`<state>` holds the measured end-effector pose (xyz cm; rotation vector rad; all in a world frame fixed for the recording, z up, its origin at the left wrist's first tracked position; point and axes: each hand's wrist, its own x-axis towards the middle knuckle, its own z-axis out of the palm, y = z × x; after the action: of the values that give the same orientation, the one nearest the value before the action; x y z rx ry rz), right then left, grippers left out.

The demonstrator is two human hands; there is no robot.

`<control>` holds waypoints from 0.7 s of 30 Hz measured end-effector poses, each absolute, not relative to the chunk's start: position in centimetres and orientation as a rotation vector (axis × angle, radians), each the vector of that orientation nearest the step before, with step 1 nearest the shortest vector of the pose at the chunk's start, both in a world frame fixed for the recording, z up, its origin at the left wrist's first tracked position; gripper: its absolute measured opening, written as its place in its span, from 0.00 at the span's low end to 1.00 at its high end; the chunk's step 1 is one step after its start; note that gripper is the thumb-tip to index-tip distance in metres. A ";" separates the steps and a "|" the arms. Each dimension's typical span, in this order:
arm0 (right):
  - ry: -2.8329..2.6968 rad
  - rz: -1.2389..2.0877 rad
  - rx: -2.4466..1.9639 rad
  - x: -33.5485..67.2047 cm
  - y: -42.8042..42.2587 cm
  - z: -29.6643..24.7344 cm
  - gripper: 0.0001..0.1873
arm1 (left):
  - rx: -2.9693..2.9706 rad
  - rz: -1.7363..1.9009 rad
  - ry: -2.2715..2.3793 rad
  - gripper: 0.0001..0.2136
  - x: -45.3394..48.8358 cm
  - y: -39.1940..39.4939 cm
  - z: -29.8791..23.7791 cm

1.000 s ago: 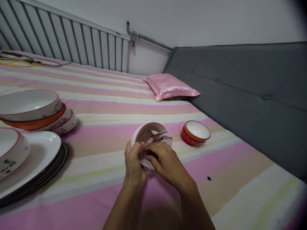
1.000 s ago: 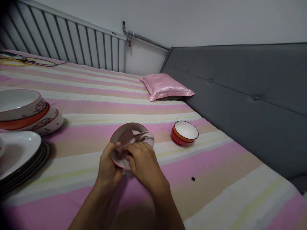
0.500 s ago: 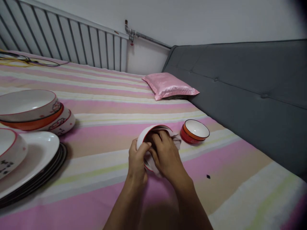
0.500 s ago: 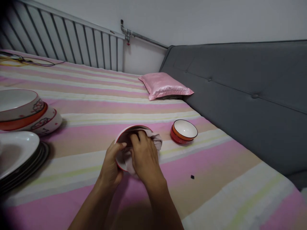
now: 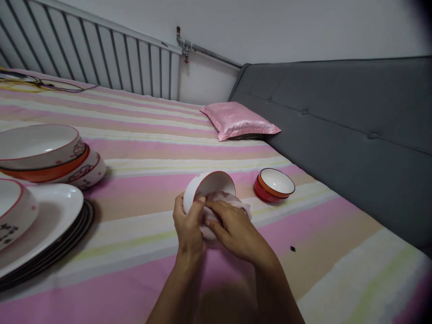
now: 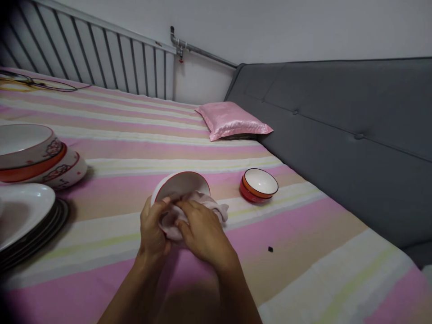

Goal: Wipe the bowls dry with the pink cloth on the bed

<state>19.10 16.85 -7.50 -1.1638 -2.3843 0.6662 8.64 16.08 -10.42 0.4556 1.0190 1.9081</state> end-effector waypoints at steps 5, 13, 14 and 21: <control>-2.462 0.889 -0.805 19.3 16.5 -6.4 0.09 | 0.421 1.891 1.000 0.16 8.1 15.9 -9.9; -2.467 0.830 -0.812 19.2 16.1 -6.3 0.12 | 0.368 1.840 0.979 0.23 8.1 15.8 -8.8; -2.458 0.795 -0.834 19.1 16.1 -6.4 0.15 | 0.363 1.852 0.987 0.24 8.1 15.9 -8.7; -2.451 0.386 -1.252 19.0 16.7 -7.9 0.35 | 0.321 1.858 0.946 0.25 8.3 16.2 -8.8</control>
<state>19.01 16.73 -7.93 -1.2525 -2.4508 0.3860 8.26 16.23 -8.83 0.3205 0.9465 1.8579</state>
